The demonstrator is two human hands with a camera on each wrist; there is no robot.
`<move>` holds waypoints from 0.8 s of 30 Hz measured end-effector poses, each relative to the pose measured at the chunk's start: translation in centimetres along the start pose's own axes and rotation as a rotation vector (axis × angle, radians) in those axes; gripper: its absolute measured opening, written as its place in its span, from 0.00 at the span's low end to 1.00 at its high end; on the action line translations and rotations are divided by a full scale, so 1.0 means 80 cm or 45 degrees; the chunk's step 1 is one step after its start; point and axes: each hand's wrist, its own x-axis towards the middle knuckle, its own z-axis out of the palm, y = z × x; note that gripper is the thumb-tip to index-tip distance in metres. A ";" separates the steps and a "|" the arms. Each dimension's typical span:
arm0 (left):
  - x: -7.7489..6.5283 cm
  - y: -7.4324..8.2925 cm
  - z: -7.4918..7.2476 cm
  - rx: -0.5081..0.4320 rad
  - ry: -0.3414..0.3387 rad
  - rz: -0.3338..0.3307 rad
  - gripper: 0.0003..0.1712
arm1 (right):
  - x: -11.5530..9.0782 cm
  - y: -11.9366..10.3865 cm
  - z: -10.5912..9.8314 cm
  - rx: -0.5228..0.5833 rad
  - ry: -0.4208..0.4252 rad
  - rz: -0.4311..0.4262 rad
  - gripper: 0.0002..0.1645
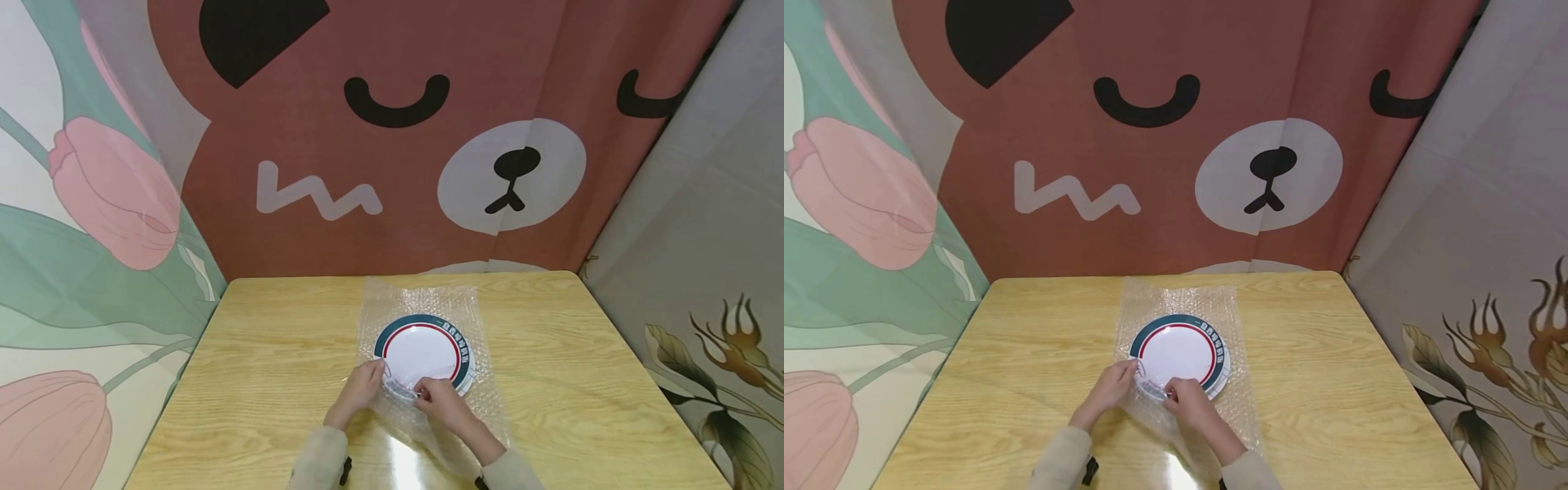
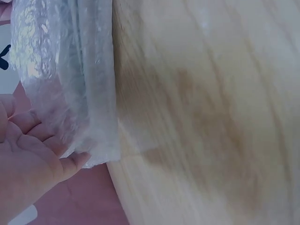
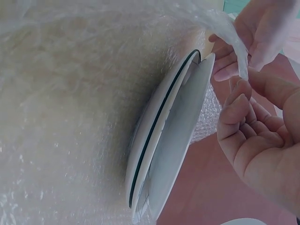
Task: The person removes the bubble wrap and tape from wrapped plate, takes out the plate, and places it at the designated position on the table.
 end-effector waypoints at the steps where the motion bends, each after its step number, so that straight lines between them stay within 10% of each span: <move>1: 0.001 0.001 -0.001 0.007 -0.014 0.002 0.19 | -0.001 0.000 0.001 0.002 -0.003 -0.001 0.05; 24: 0.004 -0.012 -0.017 0.019 -0.164 0.214 0.18 | -0.019 -0.019 0.025 0.026 -0.132 -0.065 0.07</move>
